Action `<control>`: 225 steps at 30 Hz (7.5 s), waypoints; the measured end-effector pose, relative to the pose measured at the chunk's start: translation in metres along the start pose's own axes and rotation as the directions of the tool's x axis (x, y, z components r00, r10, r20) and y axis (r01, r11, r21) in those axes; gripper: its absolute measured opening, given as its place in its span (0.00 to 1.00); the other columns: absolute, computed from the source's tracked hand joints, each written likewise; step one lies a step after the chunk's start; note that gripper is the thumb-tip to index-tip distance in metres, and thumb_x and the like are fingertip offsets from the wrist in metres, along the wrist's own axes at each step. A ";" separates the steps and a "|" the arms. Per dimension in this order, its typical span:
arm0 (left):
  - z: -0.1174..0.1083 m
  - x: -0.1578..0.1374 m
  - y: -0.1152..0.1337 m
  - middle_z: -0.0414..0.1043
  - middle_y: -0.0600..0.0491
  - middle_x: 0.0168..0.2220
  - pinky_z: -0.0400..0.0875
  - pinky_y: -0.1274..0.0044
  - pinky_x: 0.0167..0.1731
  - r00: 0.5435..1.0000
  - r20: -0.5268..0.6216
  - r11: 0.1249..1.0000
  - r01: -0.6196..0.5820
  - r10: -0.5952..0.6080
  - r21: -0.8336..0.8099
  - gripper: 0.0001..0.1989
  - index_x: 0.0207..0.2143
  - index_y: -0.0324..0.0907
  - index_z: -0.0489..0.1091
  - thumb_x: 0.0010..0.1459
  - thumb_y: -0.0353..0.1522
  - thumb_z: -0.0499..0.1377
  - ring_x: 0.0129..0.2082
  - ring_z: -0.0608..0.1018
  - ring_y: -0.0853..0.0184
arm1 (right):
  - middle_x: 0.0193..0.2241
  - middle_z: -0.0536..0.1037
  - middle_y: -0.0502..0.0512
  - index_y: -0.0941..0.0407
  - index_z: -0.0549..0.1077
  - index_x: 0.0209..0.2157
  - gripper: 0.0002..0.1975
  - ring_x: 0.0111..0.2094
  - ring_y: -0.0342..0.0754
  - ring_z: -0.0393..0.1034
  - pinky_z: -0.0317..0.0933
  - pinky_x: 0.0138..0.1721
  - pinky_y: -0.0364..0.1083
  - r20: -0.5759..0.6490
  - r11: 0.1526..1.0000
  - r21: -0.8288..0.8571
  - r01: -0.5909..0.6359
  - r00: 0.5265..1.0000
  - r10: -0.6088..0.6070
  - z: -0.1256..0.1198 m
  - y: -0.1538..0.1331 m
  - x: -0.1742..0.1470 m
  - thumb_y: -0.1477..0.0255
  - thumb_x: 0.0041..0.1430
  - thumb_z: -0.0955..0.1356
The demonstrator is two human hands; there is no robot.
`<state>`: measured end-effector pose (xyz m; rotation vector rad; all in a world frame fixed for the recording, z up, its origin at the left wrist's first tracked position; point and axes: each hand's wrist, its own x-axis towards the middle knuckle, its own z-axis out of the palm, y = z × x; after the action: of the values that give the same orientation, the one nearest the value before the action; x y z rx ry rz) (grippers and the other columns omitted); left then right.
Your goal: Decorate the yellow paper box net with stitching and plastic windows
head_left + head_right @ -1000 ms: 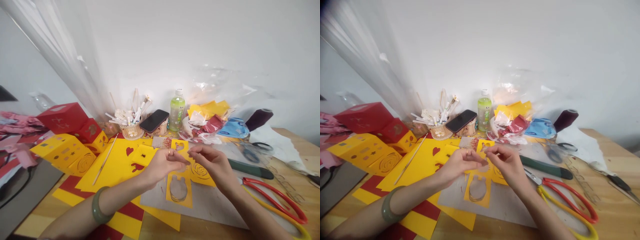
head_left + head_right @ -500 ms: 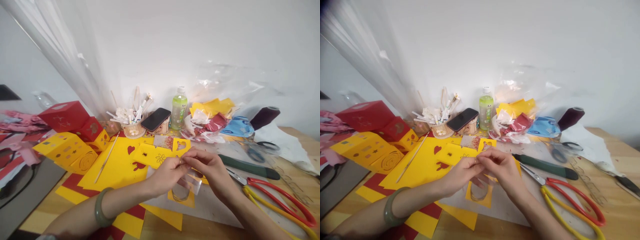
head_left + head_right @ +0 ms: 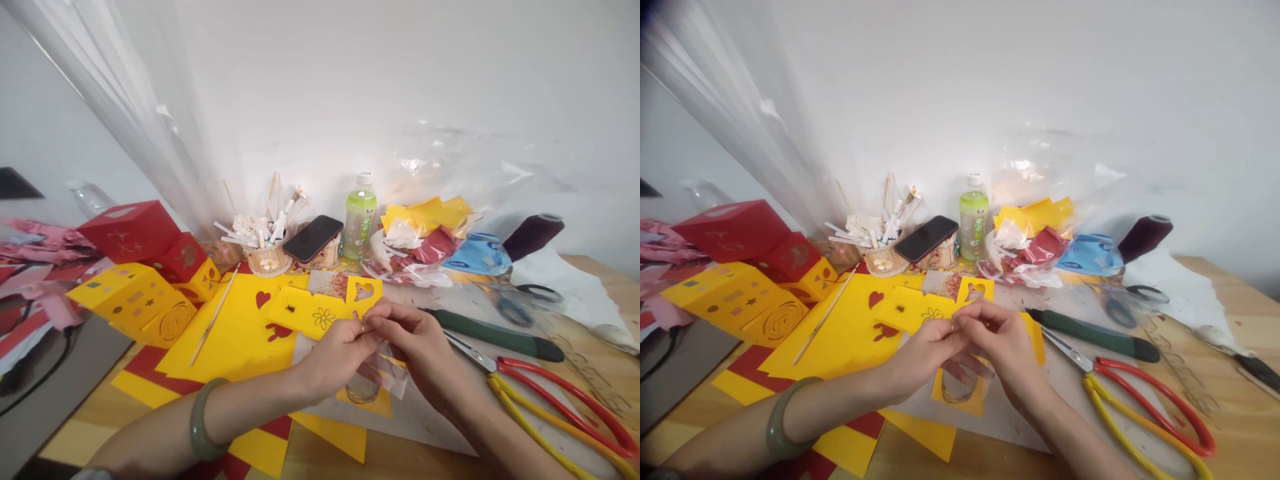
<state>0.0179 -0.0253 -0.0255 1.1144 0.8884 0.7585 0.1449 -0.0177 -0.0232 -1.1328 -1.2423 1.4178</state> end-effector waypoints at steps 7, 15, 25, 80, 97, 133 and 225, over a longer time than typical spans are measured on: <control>0.000 0.000 -0.002 0.72 0.45 0.35 0.71 0.73 0.29 1.000 0.003 1.000 0.017 -0.017 -0.026 0.23 0.40 0.35 0.70 0.53 0.45 0.56 0.31 0.77 0.62 | 0.22 0.74 0.48 0.55 0.76 0.22 0.05 0.25 0.41 0.64 0.58 0.26 0.40 -0.001 1.000 0.002 0.010 1.000 -0.010 -0.001 0.002 0.000 0.69 0.45 0.71; -0.001 0.002 -0.003 0.72 0.45 0.35 0.71 0.75 0.28 1.000 0.021 1.000 0.006 -0.006 -0.025 0.20 0.40 0.35 0.70 0.54 0.44 0.55 0.30 0.77 0.64 | 0.19 0.72 0.46 0.55 0.75 0.20 0.07 0.22 0.39 0.62 0.56 0.23 0.39 -0.019 1.000 -0.002 -0.004 1.000 0.004 0.000 0.003 0.001 0.67 0.45 0.71; -0.001 0.001 -0.002 0.71 0.45 0.33 0.71 0.74 0.29 1.000 0.010 0.999 0.018 -0.017 -0.035 0.19 0.40 0.34 0.70 0.56 0.42 0.55 0.31 0.77 0.63 | 0.20 0.72 0.48 0.56 0.74 0.20 0.08 0.21 0.39 0.62 0.56 0.22 0.39 -0.040 0.997 -0.064 0.031 0.999 -0.034 0.002 0.002 0.000 0.66 0.46 0.70; -0.002 0.004 -0.007 0.73 0.45 0.33 0.71 0.78 0.26 0.999 -0.018 0.999 0.042 -0.042 -0.011 0.15 0.39 0.33 0.69 0.58 0.36 0.52 0.24 0.77 0.69 | 0.23 0.74 0.47 0.55 0.76 0.23 0.03 0.24 0.39 0.64 0.56 0.24 0.38 -0.056 1.000 0.003 0.022 0.998 -0.022 0.001 0.010 0.004 0.74 0.43 0.68; -0.010 0.007 0.000 0.74 0.46 0.36 0.71 0.77 0.27 1.000 -0.006 0.999 -0.029 0.029 -0.023 0.13 0.39 0.37 0.70 0.56 0.36 0.54 0.29 0.78 0.66 | 0.37 0.74 0.53 0.51 0.73 0.43 0.13 0.34 0.46 0.70 0.65 0.31 0.45 -0.004 0.852 -0.364 0.377 0.914 -0.406 -0.013 0.013 0.009 0.70 0.54 0.66; -0.023 0.011 0.003 0.67 0.53 0.36 0.67 0.75 0.38 0.941 0.312 0.973 -0.064 0.134 -0.224 0.24 0.41 0.41 0.65 0.40 0.29 0.69 0.36 0.74 0.68 | 0.33 0.77 0.53 0.54 0.69 0.39 0.10 0.33 0.45 0.71 0.63 0.29 0.43 0.541 -0.144 -0.683 0.716 0.364 -0.758 -0.033 0.011 0.009 0.78 0.54 0.68; -0.053 0.026 0.021 0.75 0.51 0.28 0.70 0.80 0.31 0.931 -0.297 0.967 -0.244 0.213 -0.072 0.09 0.28 0.36 0.73 0.45 0.33 0.62 0.27 0.76 0.71 | 0.32 0.78 0.58 0.62 0.77 0.30 0.10 0.36 0.46 0.68 0.59 0.40 0.51 -0.025 0.382 -0.905 0.189 0.870 -0.492 -0.108 -0.183 0.119 0.70 0.49 0.68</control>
<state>-0.0187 0.0255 -0.0208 1.0376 0.9566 1.1716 0.2418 0.1316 0.1425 -1.5420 -1.9294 0.1275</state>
